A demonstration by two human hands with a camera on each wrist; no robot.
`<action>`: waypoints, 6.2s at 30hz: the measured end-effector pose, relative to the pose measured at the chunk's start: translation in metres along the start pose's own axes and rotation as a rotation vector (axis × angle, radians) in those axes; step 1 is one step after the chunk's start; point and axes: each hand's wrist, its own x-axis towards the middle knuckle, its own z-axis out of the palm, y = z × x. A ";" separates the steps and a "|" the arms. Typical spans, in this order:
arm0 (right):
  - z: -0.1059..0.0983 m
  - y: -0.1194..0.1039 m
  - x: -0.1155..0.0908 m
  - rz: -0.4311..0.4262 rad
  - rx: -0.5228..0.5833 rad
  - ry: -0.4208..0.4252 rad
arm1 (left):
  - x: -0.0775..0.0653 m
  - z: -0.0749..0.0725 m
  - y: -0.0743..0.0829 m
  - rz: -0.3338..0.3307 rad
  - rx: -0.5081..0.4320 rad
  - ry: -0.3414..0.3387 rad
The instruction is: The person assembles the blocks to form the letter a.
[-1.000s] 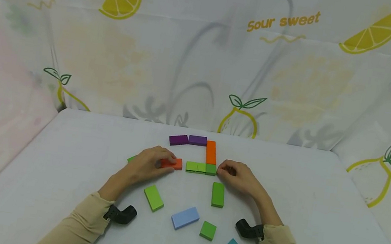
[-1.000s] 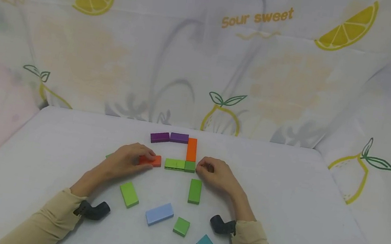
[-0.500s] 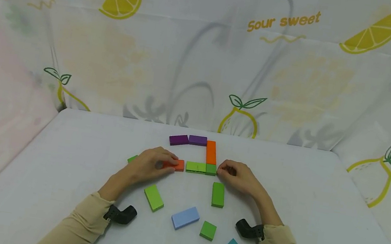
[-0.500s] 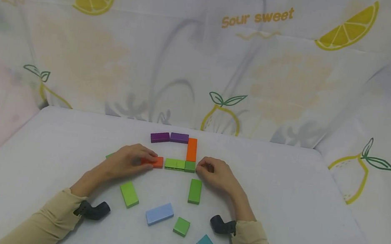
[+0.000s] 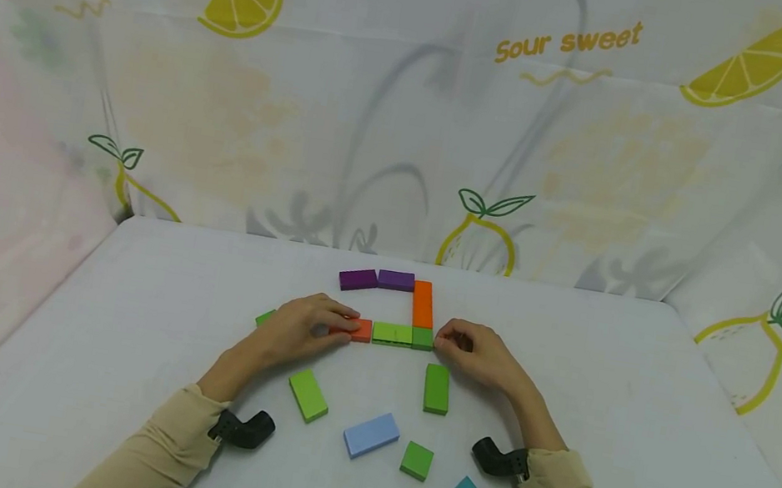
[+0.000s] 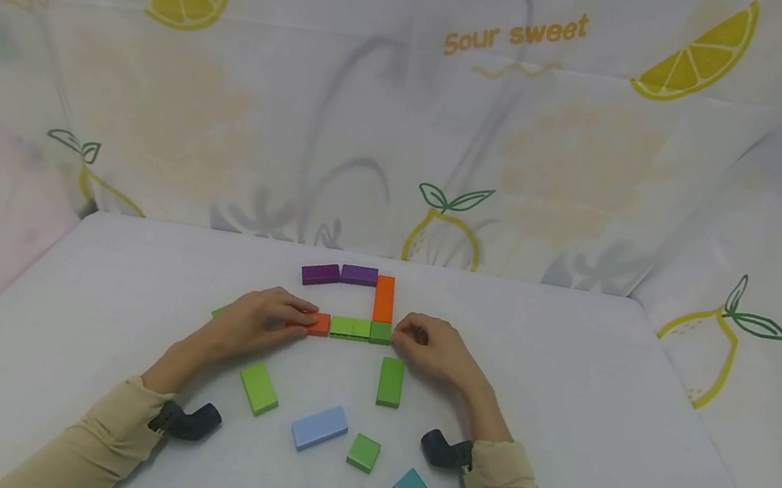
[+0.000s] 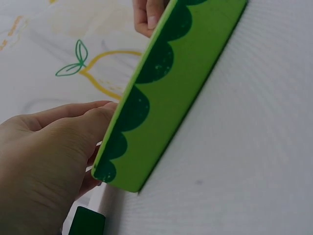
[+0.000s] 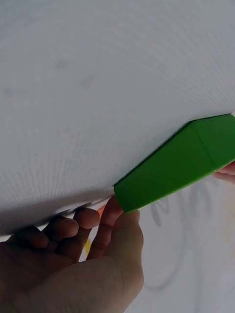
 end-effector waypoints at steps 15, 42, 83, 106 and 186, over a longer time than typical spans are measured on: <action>0.001 0.002 0.000 -0.021 0.003 -0.020 | 0.001 0.001 -0.002 0.024 0.000 -0.019; 0.001 0.003 0.000 -0.039 0.010 -0.016 | 0.001 0.001 0.002 -0.003 0.013 -0.025; -0.019 -0.013 -0.026 0.171 -0.013 -0.157 | -0.023 -0.099 -0.014 -0.217 -0.161 -0.404; -0.003 -0.048 -0.035 0.330 -0.200 -0.143 | -0.024 -0.090 -0.012 -0.248 -0.162 -0.509; 0.011 -0.052 -0.016 0.347 -0.233 -0.106 | -0.014 -0.069 -0.014 -0.246 -0.159 -0.445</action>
